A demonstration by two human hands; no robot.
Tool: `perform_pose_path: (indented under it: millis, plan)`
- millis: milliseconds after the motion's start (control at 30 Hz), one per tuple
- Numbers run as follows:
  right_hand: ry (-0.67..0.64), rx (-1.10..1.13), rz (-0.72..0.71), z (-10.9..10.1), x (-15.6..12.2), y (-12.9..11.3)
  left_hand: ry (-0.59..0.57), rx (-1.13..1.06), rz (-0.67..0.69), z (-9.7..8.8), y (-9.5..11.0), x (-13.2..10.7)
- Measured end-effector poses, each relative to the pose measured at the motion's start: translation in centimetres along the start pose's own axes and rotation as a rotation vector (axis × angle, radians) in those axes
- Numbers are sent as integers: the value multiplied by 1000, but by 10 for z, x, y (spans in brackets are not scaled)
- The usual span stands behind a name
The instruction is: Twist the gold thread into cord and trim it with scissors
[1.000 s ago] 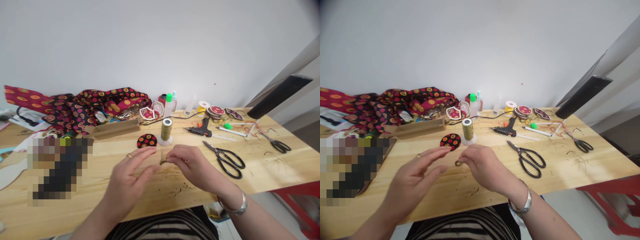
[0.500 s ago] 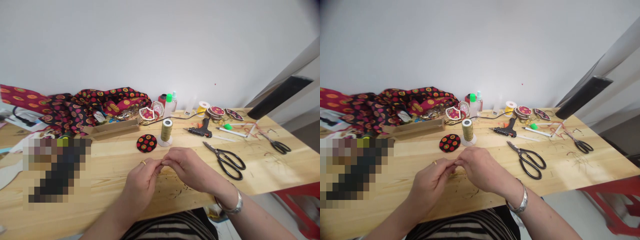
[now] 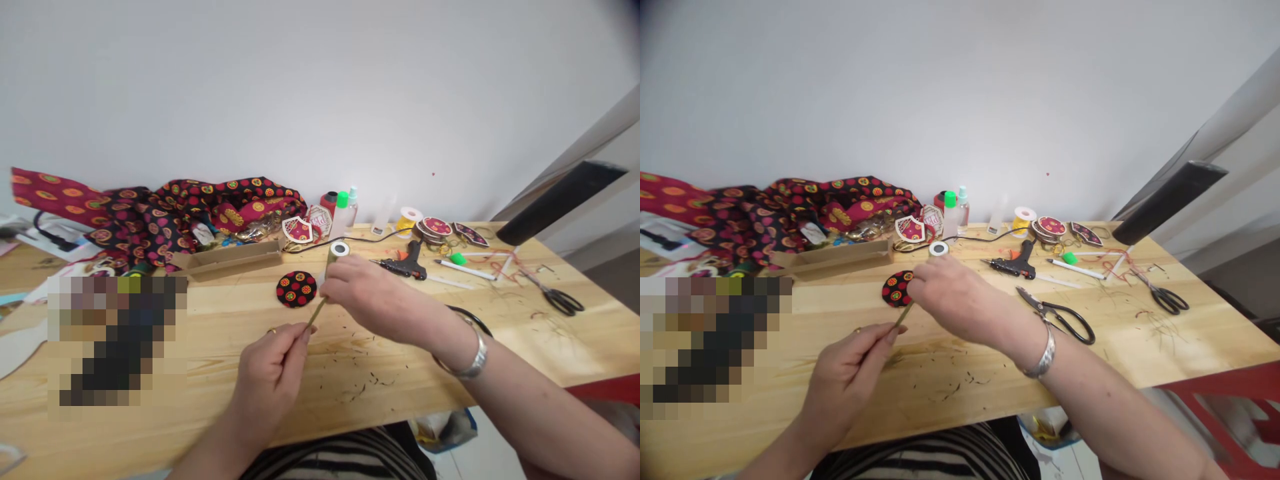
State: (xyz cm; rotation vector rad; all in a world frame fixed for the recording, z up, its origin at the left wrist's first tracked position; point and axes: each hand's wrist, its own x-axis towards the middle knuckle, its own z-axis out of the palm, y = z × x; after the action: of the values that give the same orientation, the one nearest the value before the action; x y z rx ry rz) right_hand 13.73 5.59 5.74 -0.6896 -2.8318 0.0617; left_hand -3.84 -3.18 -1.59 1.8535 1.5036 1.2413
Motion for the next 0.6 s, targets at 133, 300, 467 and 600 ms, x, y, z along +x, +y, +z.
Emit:
perform_pose_path:
  millis: [133,300,467,600]
  plan:
    - [148,-36,25,-8,20,23,29,-131,-197,-2,4,0]
    - [478,33,168,-16,38,52,49,-306,-413,-2,11,0]
    - [883,219,388,-49,38,59,-10,-433,-580,-1,8,-1]
    - [1118,283,428,-86,13,33,-37,-512,-675,2,0,-1]
